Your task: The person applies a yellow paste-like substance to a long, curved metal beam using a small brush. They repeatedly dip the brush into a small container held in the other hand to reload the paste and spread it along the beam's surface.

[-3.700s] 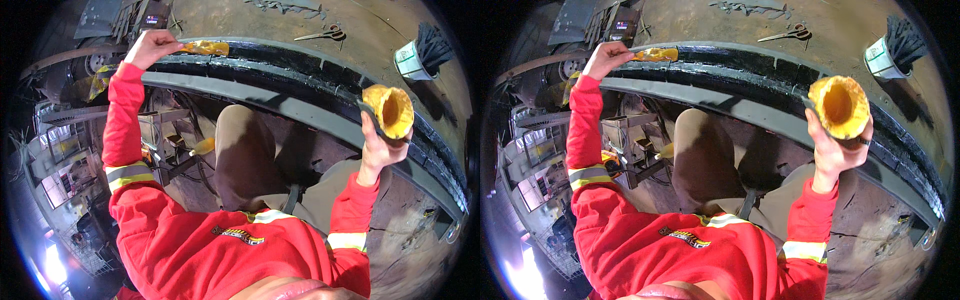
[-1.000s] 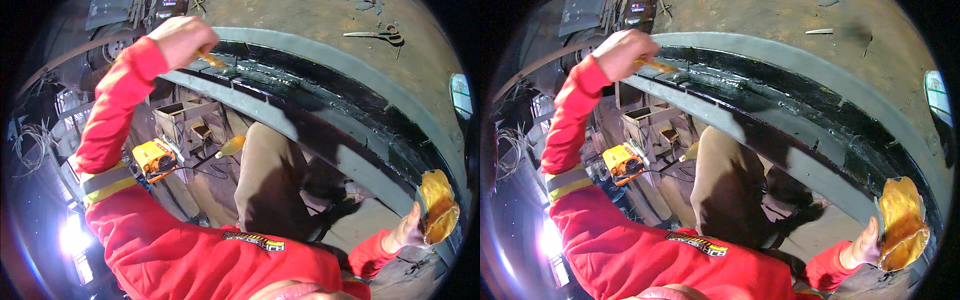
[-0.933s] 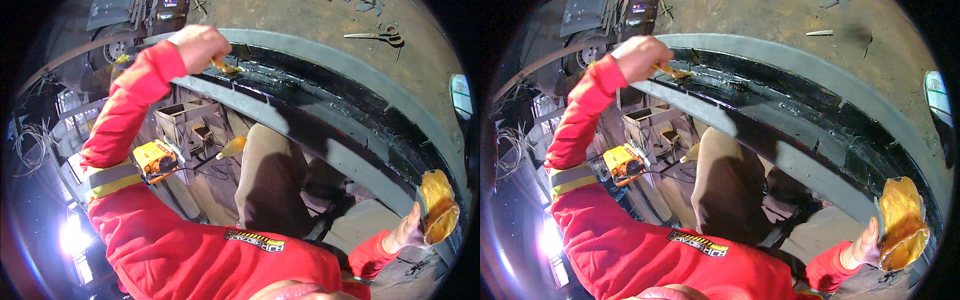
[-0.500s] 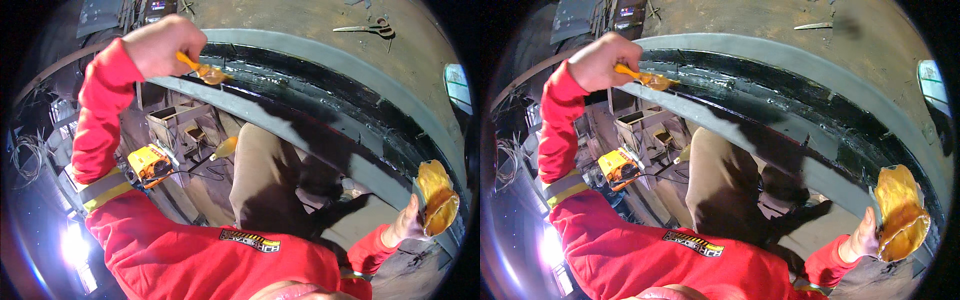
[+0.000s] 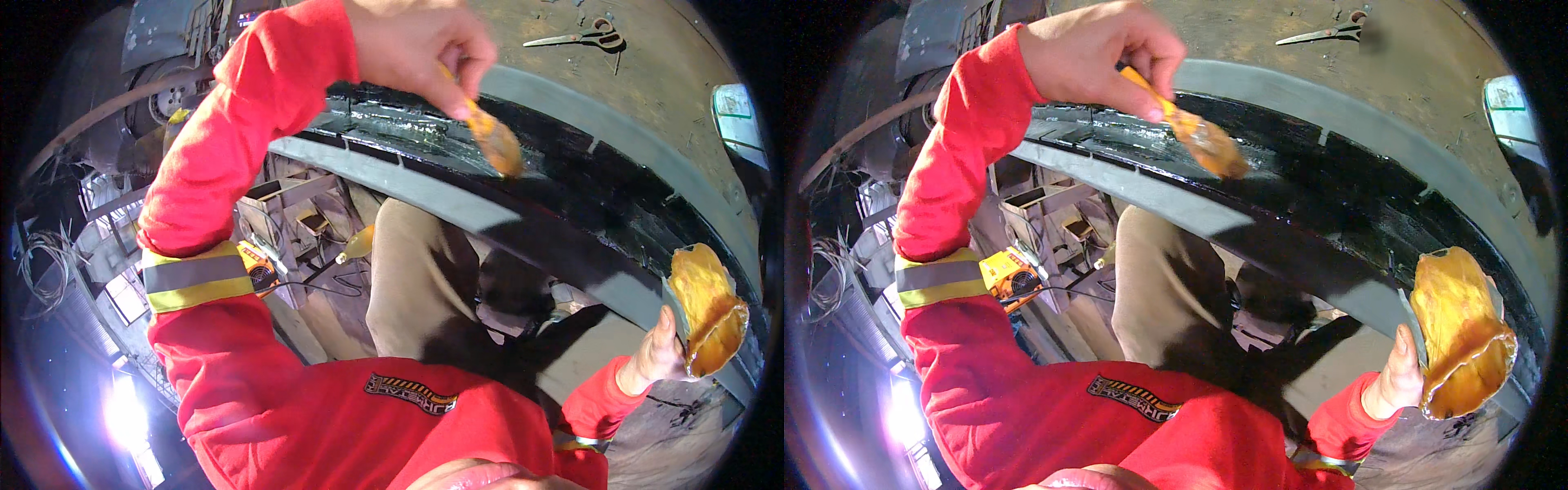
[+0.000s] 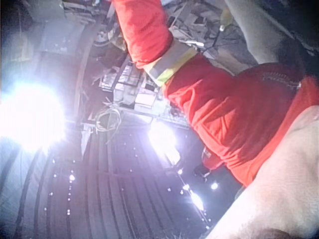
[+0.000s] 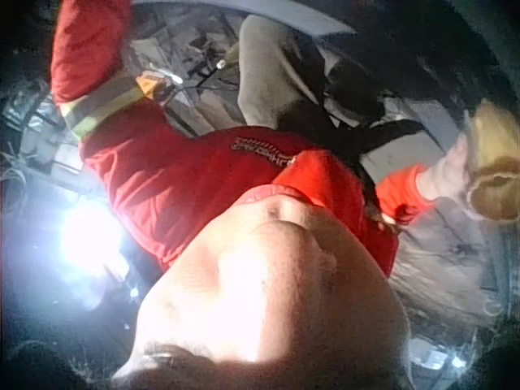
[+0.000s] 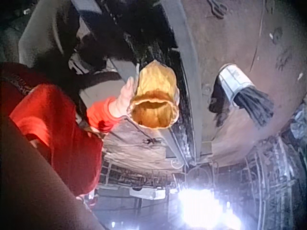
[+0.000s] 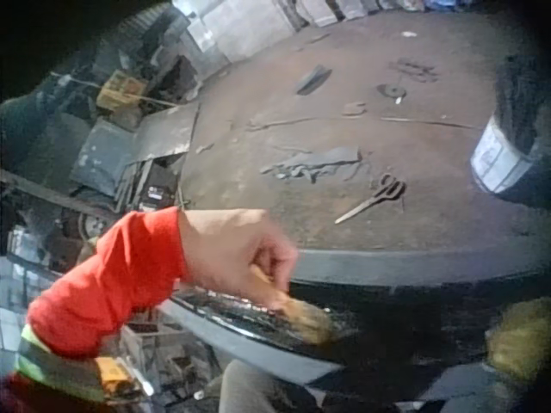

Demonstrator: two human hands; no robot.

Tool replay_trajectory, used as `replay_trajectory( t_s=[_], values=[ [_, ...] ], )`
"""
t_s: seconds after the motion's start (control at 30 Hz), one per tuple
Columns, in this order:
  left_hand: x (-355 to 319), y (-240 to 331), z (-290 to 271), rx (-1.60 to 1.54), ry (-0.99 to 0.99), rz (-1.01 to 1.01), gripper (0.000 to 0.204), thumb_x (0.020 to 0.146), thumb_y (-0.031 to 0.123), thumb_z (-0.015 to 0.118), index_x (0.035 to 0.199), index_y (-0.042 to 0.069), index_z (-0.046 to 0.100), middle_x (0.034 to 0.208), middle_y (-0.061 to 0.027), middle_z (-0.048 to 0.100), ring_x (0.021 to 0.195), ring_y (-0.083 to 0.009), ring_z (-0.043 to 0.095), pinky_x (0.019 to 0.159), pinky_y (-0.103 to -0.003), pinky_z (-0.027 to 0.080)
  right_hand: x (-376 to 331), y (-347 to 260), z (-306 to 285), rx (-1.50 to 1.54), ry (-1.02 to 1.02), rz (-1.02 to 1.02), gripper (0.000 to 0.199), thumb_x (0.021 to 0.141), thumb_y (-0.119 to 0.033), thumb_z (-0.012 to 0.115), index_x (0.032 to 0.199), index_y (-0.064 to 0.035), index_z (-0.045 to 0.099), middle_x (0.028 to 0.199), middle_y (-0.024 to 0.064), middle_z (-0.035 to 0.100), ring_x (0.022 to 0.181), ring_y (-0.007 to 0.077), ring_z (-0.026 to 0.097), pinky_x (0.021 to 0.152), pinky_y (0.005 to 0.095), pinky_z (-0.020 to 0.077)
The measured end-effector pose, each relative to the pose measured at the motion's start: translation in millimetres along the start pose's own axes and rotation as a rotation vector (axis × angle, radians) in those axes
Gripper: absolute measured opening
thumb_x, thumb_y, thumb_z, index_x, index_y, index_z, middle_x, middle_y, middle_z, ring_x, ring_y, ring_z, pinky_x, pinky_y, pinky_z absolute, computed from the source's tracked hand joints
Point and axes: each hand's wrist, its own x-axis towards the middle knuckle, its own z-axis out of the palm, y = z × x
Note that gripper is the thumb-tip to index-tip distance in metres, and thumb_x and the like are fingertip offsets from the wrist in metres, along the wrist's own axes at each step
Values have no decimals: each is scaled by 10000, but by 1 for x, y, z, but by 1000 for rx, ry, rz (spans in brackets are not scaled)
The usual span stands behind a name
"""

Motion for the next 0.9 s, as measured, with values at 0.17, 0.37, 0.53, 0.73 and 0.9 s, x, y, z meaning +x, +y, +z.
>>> replay_trajectory(
  t_s=[0.17, 0.37, 0.53, 0.73, 0.9],
  values=[
    [-39, -36, -34, 290, -168, -358, 196, 673, 67, 738, 706, -8, 560, 724, -91, 649, 670, -155, 612, 605, -318, 482, 4, -10, 6, -12, 7, 6, 751, 700, -177, 819, 1277, 86, 417, 1257, 201, 527, 1085, 279, 583, 955, 390, 468],
    [-16, 7, -20, 605, -222, -275, 208, 629, 65, 739, 700, -13, 559, 691, -87, 620, 651, -168, 598, 611, -332, 477, 1, -10, 6, -19, 22, 29, 751, 695, -178, 823, 1275, 82, 424, 1247, 197, 535, 1076, 275, 588, 951, 389, 470],
    [-12, 9, -9, 167, -78, -88, 234, 656, 108, 754, 714, -8, 559, 656, -61, 582, 643, -137, 577, 592, -298, 449, 1, -6, 6, 8, 12, 18, 751, 690, -179, 826, 1273, 79, 429, 1238, 193, 542, 1068, 272, 592, 948, 387, 472],
    [-65, -47, -28, 275, -85, -367, 198, 636, 39, 744, 678, 3, 554, 662, -73, 589, 645, -131, 577, 550, -293, 436, 3, -8, 5, 3, 31, 29, 751, 685, -180, 830, 1271, 75, 435, 1228, 188, 550, 1059, 269, 598, 944, 386, 474],
    [-27, -18, -22, 559, -112, -273, 164, 620, 45, 717, 664, 10, 563, 642, -87, 587, 637, -178, 594, 557, -328, 446, 7, -14, 6, -10, 35, 22, 751, 681, -181, 833, 1269, 72, 441, 1219, 185, 557, 1051, 266, 602, 941, 385, 476]
  ],
)
